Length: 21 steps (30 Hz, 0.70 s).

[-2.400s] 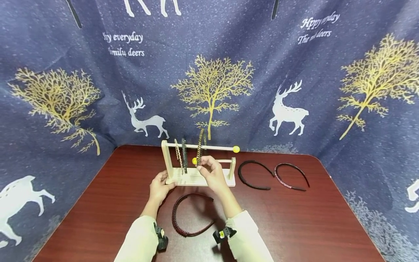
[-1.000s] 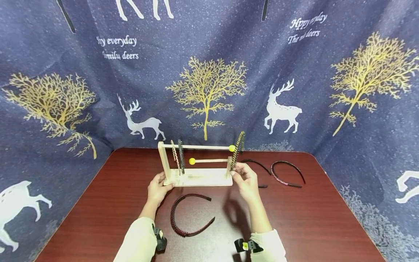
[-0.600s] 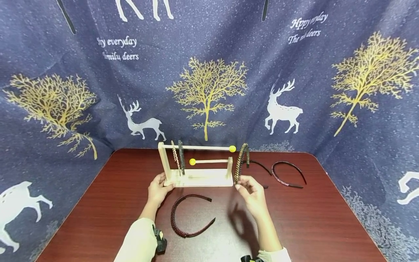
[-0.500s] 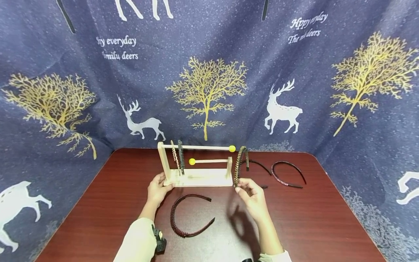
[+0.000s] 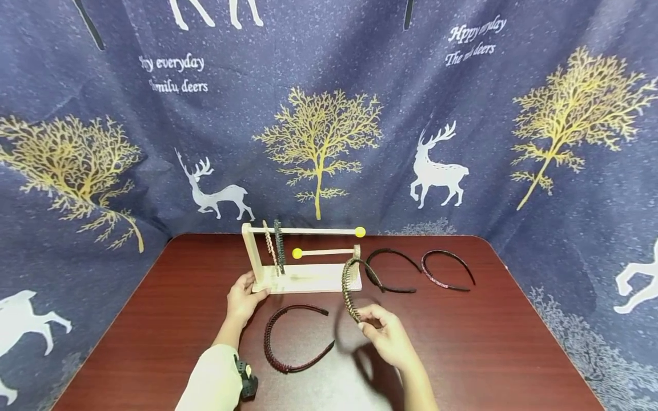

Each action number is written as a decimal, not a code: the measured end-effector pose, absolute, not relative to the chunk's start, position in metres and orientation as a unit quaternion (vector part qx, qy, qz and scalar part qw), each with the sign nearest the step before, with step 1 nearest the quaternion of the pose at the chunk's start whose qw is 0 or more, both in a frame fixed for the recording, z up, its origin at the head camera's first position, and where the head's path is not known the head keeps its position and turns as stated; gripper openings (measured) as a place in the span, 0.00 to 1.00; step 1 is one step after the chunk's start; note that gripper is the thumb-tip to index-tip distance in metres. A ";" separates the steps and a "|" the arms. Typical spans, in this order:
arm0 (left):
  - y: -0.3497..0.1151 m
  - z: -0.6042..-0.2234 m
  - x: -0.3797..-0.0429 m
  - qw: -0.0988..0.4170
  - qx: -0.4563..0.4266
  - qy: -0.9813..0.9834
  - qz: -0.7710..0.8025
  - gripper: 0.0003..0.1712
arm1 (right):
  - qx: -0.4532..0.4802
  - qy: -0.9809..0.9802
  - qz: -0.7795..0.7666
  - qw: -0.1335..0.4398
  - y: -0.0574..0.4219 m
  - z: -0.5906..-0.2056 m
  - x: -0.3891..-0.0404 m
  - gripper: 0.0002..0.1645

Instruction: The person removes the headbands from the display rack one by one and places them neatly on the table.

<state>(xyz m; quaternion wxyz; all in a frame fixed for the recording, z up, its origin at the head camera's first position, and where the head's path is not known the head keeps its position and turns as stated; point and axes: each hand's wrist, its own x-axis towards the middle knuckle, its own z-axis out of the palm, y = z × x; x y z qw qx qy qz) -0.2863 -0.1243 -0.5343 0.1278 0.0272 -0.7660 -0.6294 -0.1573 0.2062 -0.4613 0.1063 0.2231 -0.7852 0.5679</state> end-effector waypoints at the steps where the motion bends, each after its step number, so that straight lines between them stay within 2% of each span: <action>1: -0.124 -0.534 -0.286 0.126 0.026 -0.766 -0.630 0.37 | 0.224 -0.792 0.559 0.099 0.207 -0.464 -0.156 0.12; 9: -0.123 -0.529 -0.284 0.125 0.025 -0.761 -0.636 0.37 | 0.230 -0.833 0.499 0.064 0.212 -0.481 -0.144 0.10; 21: -0.125 -0.531 -0.285 0.124 0.025 -0.761 -0.637 0.37 | 0.263 -0.805 0.530 -0.038 0.217 -0.493 -0.141 0.07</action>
